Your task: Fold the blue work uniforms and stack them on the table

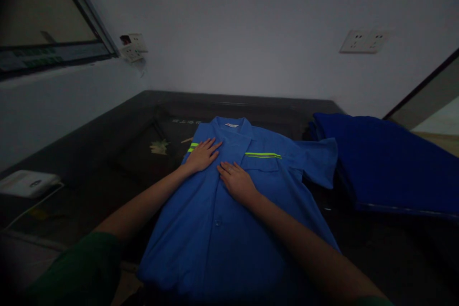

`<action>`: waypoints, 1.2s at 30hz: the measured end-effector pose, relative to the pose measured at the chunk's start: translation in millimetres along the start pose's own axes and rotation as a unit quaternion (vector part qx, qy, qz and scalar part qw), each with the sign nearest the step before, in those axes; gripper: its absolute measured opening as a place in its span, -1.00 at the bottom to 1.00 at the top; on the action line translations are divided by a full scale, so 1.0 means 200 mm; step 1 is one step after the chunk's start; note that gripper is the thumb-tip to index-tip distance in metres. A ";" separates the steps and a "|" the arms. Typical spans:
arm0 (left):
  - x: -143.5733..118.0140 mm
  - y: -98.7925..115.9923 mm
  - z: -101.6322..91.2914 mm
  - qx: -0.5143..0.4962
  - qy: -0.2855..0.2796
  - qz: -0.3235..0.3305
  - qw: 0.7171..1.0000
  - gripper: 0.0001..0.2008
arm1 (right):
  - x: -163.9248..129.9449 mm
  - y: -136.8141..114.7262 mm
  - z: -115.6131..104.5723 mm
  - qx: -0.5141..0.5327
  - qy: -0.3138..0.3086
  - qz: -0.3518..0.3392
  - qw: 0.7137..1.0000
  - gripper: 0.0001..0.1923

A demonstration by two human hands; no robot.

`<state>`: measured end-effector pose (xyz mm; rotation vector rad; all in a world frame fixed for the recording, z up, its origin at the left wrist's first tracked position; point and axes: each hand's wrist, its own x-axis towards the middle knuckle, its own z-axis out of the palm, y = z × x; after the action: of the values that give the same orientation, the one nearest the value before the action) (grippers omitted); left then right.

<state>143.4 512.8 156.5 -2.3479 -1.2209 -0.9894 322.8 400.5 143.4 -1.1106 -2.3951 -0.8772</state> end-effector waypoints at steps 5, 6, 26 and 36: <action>0.09 -0.04 0.00 0.012 -0.008 -0.002 1.000 -0.49 | 0.08 0.08 -0.04 0.001 -0.033 -0.009 0.999 -0.58; 0.11 -0.05 0.00 0.012 -0.009 -0.001 1.000 -0.49 | 0.10 0.09 -0.05 0.002 -0.038 -0.009 0.999 -0.58; 0.17 0.23 -0.01 -0.026 -0.049 0.122 0.991 -0.48 | -0.49 0.08 -0.43 0.172 0.041 0.193 0.965 -0.69; 0.35 0.58 -0.14 -0.054 -0.008 0.114 0.992 -0.57 | -1.54 -0.12 -0.58 0.376 0.104 0.572 0.721 -0.48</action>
<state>253.1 469.2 230.0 -2.5148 -0.8970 -0.9825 503.1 141.0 51.7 -1.5872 -1.1497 0.3701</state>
